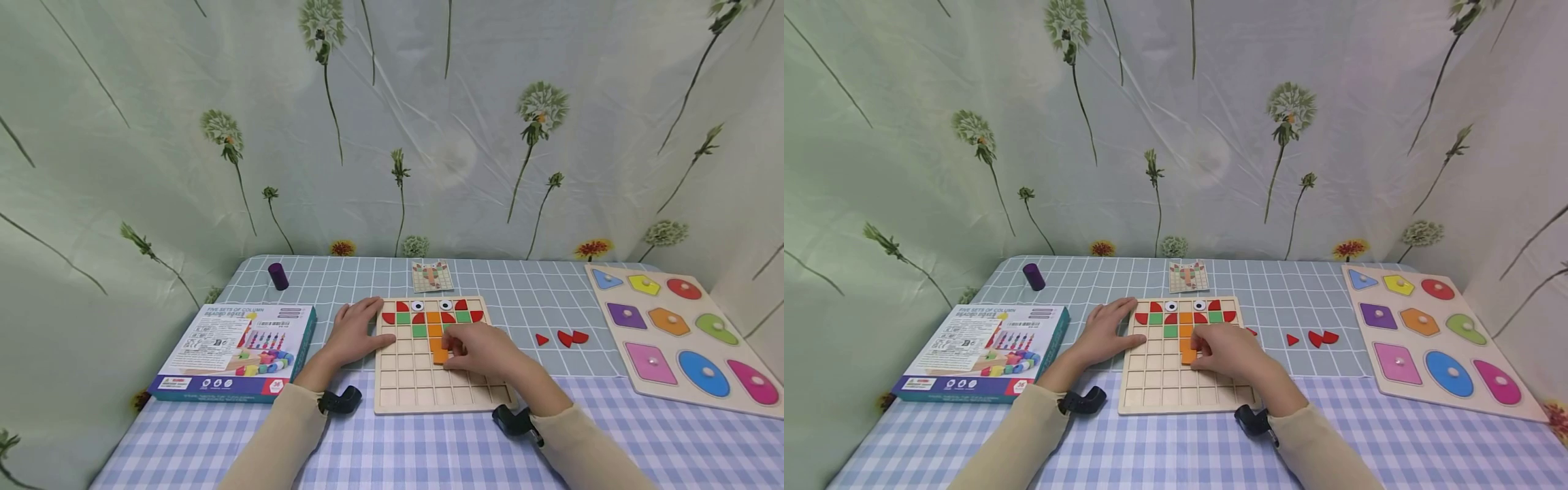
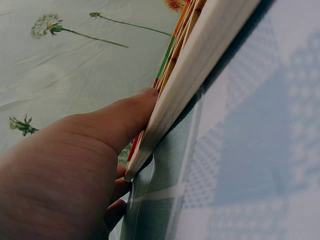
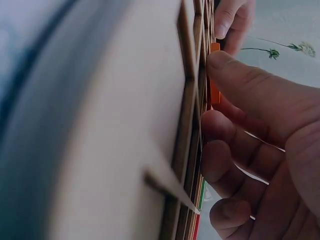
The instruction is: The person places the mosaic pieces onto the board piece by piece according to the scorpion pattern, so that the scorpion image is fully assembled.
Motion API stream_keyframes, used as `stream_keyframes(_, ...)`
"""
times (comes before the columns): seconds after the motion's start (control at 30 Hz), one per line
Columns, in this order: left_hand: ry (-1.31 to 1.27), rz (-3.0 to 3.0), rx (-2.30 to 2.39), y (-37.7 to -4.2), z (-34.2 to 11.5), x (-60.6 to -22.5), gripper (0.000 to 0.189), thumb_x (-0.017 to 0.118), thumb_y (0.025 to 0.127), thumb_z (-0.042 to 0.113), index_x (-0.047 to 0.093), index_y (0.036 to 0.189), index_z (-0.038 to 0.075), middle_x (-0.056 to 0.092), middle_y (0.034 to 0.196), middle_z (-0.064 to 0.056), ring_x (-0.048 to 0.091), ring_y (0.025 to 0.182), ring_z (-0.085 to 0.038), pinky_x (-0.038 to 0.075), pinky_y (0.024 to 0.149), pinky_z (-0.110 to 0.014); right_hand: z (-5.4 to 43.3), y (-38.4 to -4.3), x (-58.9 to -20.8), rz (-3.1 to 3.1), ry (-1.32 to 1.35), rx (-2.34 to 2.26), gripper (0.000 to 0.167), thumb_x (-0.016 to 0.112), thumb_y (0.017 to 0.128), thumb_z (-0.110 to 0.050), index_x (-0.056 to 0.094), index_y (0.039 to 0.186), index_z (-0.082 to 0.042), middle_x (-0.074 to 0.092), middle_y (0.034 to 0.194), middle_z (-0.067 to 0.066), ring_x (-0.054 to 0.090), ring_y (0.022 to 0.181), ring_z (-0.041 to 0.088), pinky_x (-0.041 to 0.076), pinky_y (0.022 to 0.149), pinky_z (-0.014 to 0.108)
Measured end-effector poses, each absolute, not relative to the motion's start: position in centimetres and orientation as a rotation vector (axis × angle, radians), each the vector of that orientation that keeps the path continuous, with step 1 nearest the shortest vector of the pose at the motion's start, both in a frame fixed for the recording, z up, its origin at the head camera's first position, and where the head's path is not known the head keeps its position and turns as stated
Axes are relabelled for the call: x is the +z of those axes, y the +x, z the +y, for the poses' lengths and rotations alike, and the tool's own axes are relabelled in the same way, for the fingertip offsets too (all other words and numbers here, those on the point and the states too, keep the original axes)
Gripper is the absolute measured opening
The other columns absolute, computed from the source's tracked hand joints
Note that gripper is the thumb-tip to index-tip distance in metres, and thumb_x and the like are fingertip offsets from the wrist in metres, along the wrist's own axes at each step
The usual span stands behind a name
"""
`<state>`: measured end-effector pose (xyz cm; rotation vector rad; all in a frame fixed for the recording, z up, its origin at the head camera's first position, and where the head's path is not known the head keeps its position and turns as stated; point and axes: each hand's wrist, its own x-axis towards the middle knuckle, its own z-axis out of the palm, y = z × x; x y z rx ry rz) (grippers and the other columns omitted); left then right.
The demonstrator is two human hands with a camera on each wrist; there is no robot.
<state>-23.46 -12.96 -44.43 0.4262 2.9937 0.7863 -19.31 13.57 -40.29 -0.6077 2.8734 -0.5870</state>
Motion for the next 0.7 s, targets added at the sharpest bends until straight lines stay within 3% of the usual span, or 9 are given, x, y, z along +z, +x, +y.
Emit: stream_keyframes(0.7, 0.433, 2.999, 0.796, -23.67, -13.02, -44.72, 0.084, 0.073, 0.086, 0.051, 0.042, 0.153, 0.013, 0.040, 0.159, -0.008, 0.032, 0.150, -0.028, 0.012, 0.124, -0.059, 13.80, -19.50, -40.47, 2.763, -0.716, -0.680, 0.013, 0.080, 0.085, -0.024, 0.069, 0.091, -0.024, 0.055, 0.071, -0.009, 0.052, 0.071, 0.008, 0.042, 0.064, 0.024)
